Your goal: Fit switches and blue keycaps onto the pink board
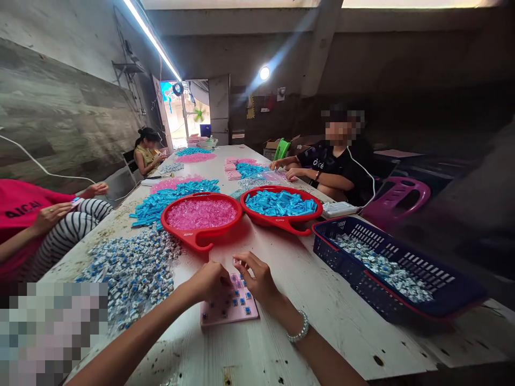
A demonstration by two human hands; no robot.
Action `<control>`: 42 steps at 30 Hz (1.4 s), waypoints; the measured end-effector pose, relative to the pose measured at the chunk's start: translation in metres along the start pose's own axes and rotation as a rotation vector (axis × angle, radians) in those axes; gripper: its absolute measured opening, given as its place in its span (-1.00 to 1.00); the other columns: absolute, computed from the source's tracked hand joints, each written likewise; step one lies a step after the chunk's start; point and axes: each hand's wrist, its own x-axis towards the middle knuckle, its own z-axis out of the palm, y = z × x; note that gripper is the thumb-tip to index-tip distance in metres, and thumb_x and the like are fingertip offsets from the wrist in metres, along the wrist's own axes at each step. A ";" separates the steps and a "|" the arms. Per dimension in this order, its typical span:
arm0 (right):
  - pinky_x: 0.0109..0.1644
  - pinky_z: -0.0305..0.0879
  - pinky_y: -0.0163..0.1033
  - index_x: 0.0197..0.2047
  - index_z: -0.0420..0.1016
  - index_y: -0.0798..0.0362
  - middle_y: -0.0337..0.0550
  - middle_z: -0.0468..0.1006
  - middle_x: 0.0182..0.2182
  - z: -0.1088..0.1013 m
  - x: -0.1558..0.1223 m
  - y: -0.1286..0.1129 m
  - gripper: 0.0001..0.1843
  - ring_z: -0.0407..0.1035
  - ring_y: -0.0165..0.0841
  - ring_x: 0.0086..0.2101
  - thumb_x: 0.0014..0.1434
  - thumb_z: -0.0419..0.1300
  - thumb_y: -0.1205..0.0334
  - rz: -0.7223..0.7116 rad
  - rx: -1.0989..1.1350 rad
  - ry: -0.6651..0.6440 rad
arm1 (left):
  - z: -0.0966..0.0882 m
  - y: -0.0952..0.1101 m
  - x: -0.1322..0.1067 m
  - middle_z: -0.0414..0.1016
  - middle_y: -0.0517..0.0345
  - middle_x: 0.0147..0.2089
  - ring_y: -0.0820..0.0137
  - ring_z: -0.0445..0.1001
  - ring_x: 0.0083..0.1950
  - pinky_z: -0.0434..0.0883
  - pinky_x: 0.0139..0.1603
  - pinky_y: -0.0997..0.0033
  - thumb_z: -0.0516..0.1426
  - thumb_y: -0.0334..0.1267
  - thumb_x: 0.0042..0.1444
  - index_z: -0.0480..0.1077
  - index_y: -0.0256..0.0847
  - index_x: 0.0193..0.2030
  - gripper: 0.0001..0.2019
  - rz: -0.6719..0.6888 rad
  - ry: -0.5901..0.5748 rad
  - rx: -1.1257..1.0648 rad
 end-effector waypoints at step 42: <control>-0.35 0.31 -0.30 -0.15 0.41 0.05 -0.15 0.48 -0.36 0.000 0.001 0.004 -0.86 0.36 -0.37 -0.37 0.25 0.06 0.33 0.058 -0.006 0.092 | 0.031 -0.003 -0.048 0.55 0.05 -0.28 0.33 0.49 -0.31 0.29 -0.31 0.49 0.07 -0.46 -0.04 0.57 -0.16 -0.30 -0.74 -0.152 0.161 0.130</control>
